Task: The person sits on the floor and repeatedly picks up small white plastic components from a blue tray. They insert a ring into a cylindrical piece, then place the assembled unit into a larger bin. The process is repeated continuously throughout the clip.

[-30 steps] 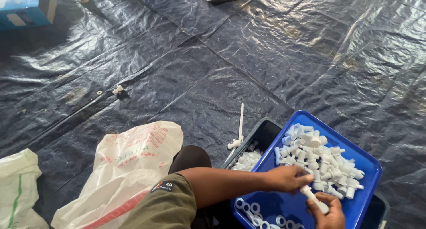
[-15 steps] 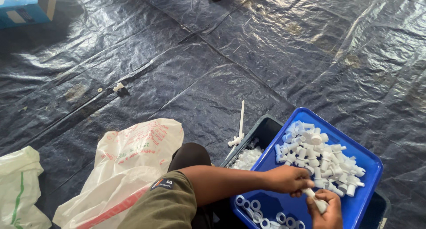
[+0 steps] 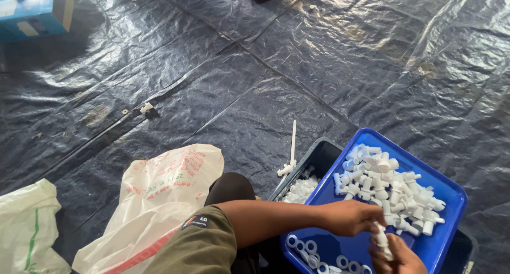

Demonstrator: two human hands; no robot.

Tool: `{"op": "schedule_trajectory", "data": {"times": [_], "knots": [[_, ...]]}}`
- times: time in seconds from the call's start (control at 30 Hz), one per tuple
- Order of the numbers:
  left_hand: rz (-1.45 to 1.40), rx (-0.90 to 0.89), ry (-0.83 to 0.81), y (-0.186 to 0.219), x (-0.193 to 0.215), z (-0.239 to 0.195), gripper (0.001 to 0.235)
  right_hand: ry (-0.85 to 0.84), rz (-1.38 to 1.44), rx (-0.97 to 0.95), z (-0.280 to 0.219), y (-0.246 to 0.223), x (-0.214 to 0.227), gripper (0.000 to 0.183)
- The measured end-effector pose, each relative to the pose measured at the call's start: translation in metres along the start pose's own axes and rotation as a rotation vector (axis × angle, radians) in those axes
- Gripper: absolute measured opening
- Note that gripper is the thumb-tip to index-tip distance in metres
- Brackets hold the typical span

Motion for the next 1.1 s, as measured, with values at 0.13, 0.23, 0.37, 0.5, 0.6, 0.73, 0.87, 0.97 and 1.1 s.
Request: {"op": "schedule_trajectory", "data": {"times": [0.13, 0.23, 0.37, 0.5, 0.6, 0.73, 0.87, 0.97, 1.1], "knots": [[-0.148, 0.049, -0.031, -0.006, -0.001, 0.0, 0.039, -0.015, -0.247, 0.297, -0.008, -0.011, 0.005, 0.026], [-0.413, 0.439, -0.169, -0.022, -0.013, 0.001, 0.035, -0.024, -0.866, 0.95, -0.031, -0.017, -0.019, 0.025], [-0.21, 0.227, -0.123, -0.014, -0.009, 0.0, 0.03, 0.024, -0.254, 0.241, -0.01, 0.007, 0.001, 0.023], [-0.292, 0.204, -0.16, -0.025, -0.016, -0.002, 0.031, 0.03, -0.33, 0.28, -0.025, -0.012, -0.004, 0.022], [-0.505, 0.418, -0.243, -0.039, -0.033, -0.002, 0.047, -0.059, -1.088, 1.171, -0.065, -0.037, -0.047, 0.025], [-0.201, 0.281, -0.131, -0.028, -0.027, -0.003, 0.044, -0.022, -0.877, 0.803, -0.043, -0.03, -0.037, 0.022], [0.101, -0.079, -0.068, 0.009, -0.008, -0.006, 0.044, -0.042, 0.107, -0.053, -0.023, 0.004, -0.011, 0.028], [-0.14, 0.267, -0.154, -0.001, -0.005, -0.001, 0.044, 0.043, -0.47, 0.435, -0.041, -0.024, -0.016, 0.026], [-0.157, 0.503, -0.234, -0.012, -0.012, -0.004, 0.047, -0.017, -1.209, 1.216, -0.079, -0.042, -0.067, 0.025]]}}
Point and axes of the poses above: each hand's wrist, its own z-axis towards the middle knuckle, its own x-axis out of the back of the hand, y = z × x, the point moved 6 cm from there along z, towards the middle knuckle, and after that the axes turned 6 degrees about z, right-handed, at the moved point
